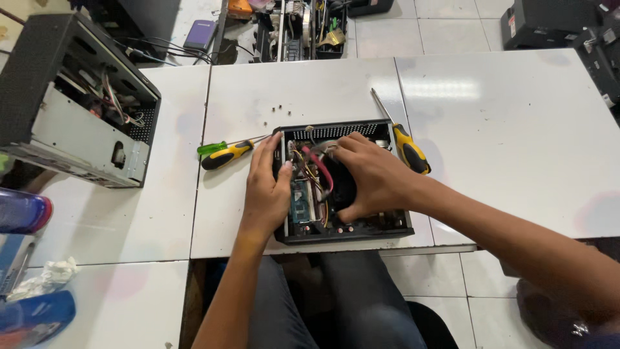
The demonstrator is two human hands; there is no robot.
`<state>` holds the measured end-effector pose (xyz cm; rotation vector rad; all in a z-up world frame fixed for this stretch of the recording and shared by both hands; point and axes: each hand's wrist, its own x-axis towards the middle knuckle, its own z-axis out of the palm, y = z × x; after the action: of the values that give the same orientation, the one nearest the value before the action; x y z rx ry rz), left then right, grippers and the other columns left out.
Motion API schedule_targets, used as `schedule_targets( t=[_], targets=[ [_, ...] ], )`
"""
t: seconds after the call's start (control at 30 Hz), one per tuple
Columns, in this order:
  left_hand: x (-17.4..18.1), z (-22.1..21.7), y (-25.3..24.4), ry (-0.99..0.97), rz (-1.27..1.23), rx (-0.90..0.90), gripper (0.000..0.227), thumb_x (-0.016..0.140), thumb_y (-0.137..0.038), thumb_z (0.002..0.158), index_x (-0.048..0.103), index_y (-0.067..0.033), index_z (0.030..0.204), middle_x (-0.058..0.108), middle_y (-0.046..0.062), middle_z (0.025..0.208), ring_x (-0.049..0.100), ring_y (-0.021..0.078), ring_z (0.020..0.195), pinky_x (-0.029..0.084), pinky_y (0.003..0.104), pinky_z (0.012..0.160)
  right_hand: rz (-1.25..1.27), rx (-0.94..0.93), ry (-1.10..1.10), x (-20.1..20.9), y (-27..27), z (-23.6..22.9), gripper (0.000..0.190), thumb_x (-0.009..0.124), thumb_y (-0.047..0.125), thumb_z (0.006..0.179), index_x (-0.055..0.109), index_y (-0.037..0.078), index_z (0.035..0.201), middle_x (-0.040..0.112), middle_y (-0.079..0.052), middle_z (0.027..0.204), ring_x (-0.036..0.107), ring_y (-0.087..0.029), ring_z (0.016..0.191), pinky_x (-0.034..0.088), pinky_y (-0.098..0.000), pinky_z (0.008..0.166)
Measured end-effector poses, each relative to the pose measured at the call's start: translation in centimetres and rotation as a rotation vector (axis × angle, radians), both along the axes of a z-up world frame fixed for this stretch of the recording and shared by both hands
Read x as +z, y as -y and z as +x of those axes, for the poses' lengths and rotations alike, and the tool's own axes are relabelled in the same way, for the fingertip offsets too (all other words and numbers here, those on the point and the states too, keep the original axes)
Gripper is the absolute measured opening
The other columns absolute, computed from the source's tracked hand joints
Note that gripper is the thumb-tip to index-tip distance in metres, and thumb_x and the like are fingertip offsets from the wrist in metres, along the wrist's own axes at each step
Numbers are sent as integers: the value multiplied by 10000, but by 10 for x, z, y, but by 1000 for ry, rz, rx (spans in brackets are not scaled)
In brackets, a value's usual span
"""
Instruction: The person uses a screwdriver to remove screws from the side of a computer case. They then disconnect internal cables and remove the motherboard from the case.
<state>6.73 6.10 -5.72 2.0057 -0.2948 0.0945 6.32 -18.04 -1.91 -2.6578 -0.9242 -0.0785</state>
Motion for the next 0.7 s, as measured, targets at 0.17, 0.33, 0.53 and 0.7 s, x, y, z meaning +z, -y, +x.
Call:
schedule_targets(
  t=[0.17,0.33,0.53,0.7],
  targets=[
    [5,-3,2,0,-3,14,569,529,-139,1072,465,-87,1635,441,308,1619,404,524,1536,324,617,1267,120,25,40,2,5,2,1103,914,641,444,677,2,1312,707,-175,1211,628,-389,1235,570,-466,970],
    [14,-14,6,-51,24,-13,615,456,-103,1083,370,-86,1692,321,324,1711,312,531,1581,274,631,1283,155,-26,-80,-6,7,5,1087,951,561,448,690,-16,1331,734,-197,1201,648,-398,1210,573,-466,989],
    [18,-15,2,4,-3,-9,579,417,-102,1104,368,17,1669,319,389,1695,326,560,1559,277,627,1281,182,0,-42,-13,5,16,1094,952,568,379,705,15,1289,753,-197,1191,668,-409,1183,573,-472,999],
    [6,-22,7,-1,-3,13,574,434,-108,1099,379,78,1640,337,411,1677,345,568,1548,291,624,1277,83,38,-53,-14,9,7,1187,943,668,354,687,-10,1295,751,-231,1211,666,-440,1221,554,-498,1039]
  ],
)
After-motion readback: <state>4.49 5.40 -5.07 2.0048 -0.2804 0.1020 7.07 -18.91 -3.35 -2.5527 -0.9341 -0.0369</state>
